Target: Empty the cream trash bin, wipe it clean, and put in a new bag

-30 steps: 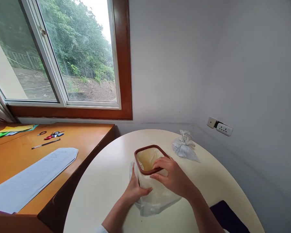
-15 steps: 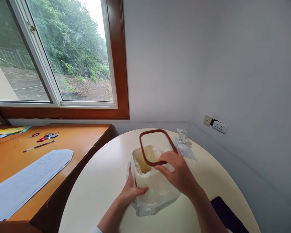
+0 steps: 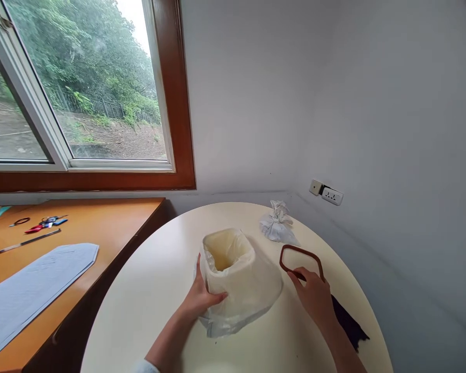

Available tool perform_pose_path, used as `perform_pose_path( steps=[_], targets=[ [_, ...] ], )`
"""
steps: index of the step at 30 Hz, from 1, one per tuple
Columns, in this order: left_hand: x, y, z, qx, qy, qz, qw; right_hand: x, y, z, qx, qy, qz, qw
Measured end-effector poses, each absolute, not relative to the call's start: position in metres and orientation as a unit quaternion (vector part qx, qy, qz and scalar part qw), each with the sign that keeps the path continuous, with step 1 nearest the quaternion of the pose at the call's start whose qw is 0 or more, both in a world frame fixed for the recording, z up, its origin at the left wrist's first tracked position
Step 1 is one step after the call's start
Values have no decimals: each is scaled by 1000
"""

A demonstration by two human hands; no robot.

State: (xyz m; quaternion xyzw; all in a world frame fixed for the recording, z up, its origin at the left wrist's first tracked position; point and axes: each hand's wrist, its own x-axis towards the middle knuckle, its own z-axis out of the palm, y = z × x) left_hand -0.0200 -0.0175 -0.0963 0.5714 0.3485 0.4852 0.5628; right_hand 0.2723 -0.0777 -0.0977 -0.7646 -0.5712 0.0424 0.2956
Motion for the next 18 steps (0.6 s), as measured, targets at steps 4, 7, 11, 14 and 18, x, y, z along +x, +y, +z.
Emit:
perform_pose_path(
  steps=[4, 7, 11, 14, 18],
  targets=[
    [-21, -20, -93, 585, 327, 485, 562, 270, -77, -103, -777, -569, 75, 258],
    [-21, -21, -89, 565, 333, 486, 578, 270, -77, -107, -785, -565, 82, 241],
    [-21, -22, -87, 549, 343, 486, 587, 273, -75, -113, -789, -565, 79, 228],
    [-21, -21, -90, 565, 334, 477, 585, 274, -74, -117, -785, -572, 81, 224],
    [-22, -19, -96, 596, 313, 463, 576, 278, -73, -120, -783, -578, 75, 216]
  ],
)
